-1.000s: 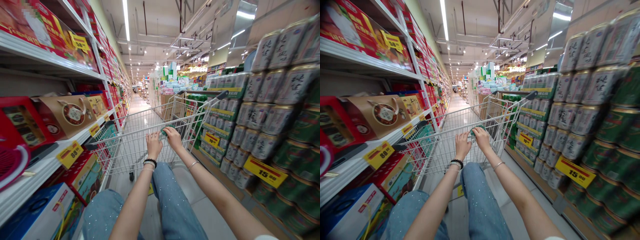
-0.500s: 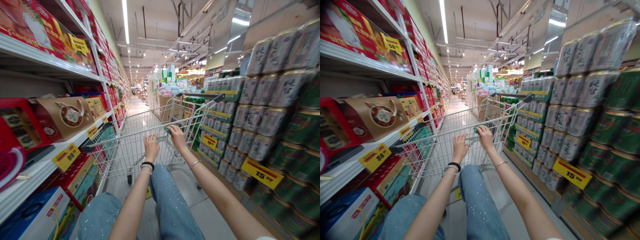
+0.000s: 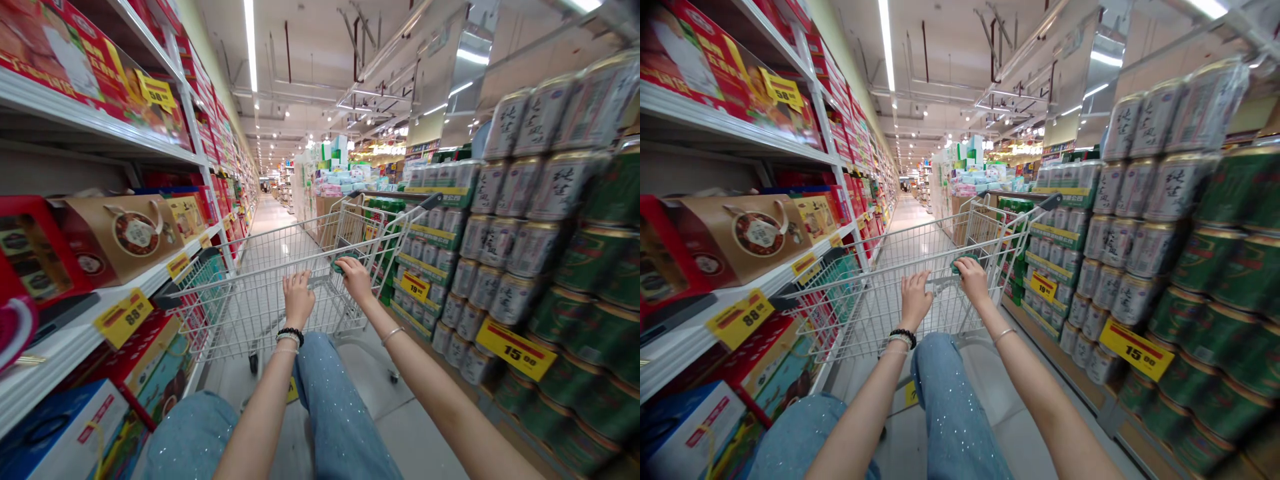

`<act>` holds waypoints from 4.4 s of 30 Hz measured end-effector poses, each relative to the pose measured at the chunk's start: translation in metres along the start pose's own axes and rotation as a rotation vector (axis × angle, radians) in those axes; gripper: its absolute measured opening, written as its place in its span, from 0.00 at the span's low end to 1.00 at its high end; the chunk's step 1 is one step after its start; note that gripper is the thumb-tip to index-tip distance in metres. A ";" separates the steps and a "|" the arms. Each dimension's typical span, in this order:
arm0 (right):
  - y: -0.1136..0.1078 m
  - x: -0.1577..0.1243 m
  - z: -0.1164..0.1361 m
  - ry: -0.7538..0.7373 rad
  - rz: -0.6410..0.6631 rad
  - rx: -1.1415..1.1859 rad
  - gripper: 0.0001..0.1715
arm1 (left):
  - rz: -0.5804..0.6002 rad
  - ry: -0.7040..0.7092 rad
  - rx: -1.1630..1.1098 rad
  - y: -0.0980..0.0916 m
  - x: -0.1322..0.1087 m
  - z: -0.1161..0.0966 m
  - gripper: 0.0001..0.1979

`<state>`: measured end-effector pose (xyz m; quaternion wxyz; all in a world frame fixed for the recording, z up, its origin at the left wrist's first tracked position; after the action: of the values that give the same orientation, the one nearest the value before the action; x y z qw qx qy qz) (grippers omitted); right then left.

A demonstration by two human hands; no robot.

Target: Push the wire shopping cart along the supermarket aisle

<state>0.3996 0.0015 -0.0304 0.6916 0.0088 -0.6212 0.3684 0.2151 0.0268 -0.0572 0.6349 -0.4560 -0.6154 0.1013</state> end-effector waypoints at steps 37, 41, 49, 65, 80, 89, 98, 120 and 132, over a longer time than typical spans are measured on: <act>-0.019 -0.001 -0.031 0.023 -0.166 0.002 0.32 | -0.005 -0.042 0.003 -0.008 -0.002 0.011 0.28; -0.022 -0.004 -0.032 -0.042 -0.082 0.076 0.32 | -0.049 -0.088 0.053 -0.011 -0.009 0.003 0.27; -0.025 0.002 -0.039 -0.057 -0.184 0.076 0.35 | -0.028 0.161 0.083 0.003 0.004 -0.067 0.26; -0.019 0.006 -0.038 -0.037 0.000 0.162 0.38 | -0.004 0.091 0.031 0.012 0.029 -0.070 0.18; -0.034 0.015 -0.026 -0.029 -0.188 0.040 0.39 | 0.004 0.140 0.062 0.001 0.020 -0.054 0.09; 0.020 0.028 -0.003 -0.034 -0.144 -0.040 0.39 | 0.025 0.147 0.077 -0.002 0.017 -0.052 0.13; -0.017 0.028 -0.032 -0.182 -0.015 -0.103 0.43 | 0.053 0.149 0.022 -0.010 0.016 -0.049 0.11; 0.049 0.013 0.007 -0.053 -0.135 -0.030 0.47 | -0.044 -0.028 0.173 -0.040 0.046 0.010 0.22; 0.006 0.011 -0.052 -0.146 -0.154 -0.186 0.40 | -0.039 0.000 0.070 -0.037 0.046 0.016 0.23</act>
<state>0.4405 0.0365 -0.0354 0.6686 0.0188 -0.6988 0.2535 0.1953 0.0444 -0.0022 0.6524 -0.4214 -0.6202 0.1104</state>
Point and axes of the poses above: each hand's wrist, its own x-axis towards the middle knuckle, its own y-axis out of the palm, z = x × y, the point moved 2 cm from there along x, towards the middle knuckle, and after that the axes turned 7 degrees about x, right-handed, at the moved point
